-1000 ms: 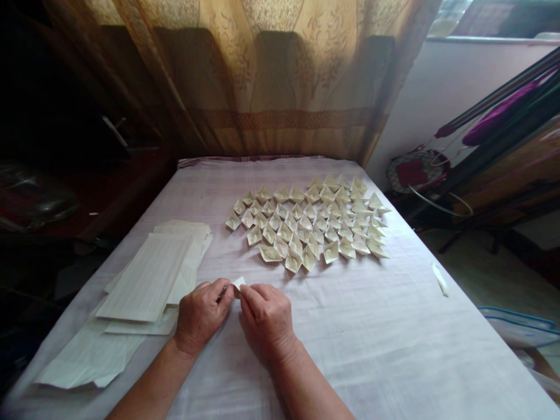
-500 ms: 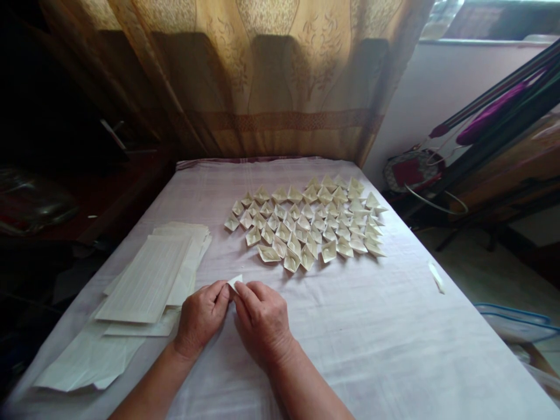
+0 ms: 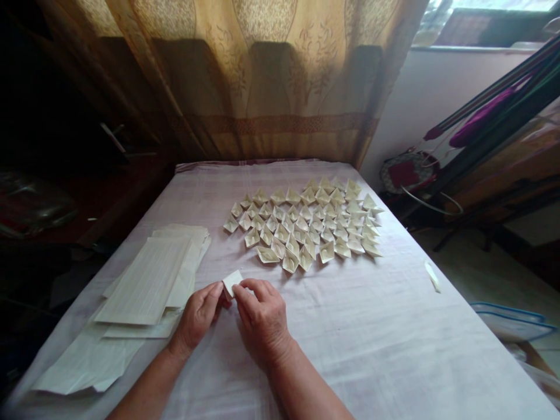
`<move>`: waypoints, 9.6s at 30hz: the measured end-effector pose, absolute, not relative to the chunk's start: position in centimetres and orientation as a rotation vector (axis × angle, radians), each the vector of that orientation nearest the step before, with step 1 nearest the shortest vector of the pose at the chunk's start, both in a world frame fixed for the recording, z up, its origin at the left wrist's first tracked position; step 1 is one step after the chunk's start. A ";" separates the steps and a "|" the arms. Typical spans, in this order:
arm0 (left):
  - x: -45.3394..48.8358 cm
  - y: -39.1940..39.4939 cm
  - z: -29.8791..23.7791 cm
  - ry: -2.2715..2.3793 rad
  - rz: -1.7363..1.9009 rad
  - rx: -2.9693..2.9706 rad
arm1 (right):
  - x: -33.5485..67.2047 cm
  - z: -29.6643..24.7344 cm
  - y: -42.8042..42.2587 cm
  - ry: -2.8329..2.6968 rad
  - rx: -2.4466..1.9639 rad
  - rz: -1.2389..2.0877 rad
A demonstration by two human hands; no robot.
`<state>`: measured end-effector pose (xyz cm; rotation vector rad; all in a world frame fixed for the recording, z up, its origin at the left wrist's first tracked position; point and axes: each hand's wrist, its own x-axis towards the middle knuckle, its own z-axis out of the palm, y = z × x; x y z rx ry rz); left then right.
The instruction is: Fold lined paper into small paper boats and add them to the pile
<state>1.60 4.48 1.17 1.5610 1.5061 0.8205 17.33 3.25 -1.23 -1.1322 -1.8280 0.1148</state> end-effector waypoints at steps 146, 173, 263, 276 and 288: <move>1.6 4.0 -0.9 1.885 0.318 2.327 | 19.5 -1.1 1.6 -2.380 -1.289 0.224; 1.4 2.8 -1.5 1.747 0.279 2.498 | 20.3 -1.0 -1.5 -2.463 -1.518 0.273; 3.2 2.4 -1.8 1.859 0.595 2.444 | 18.8 -1.5 1.9 -2.091 -1.758 0.032; 3.5 2.5 -1.5 1.893 0.535 2.435 | 18.8 -1.4 2.4 -2.067 -1.766 0.037; 3.3 3.1 -1.7 1.886 0.623 2.301 | 20.0 -2.4 2.4 -2.001 -1.651 0.230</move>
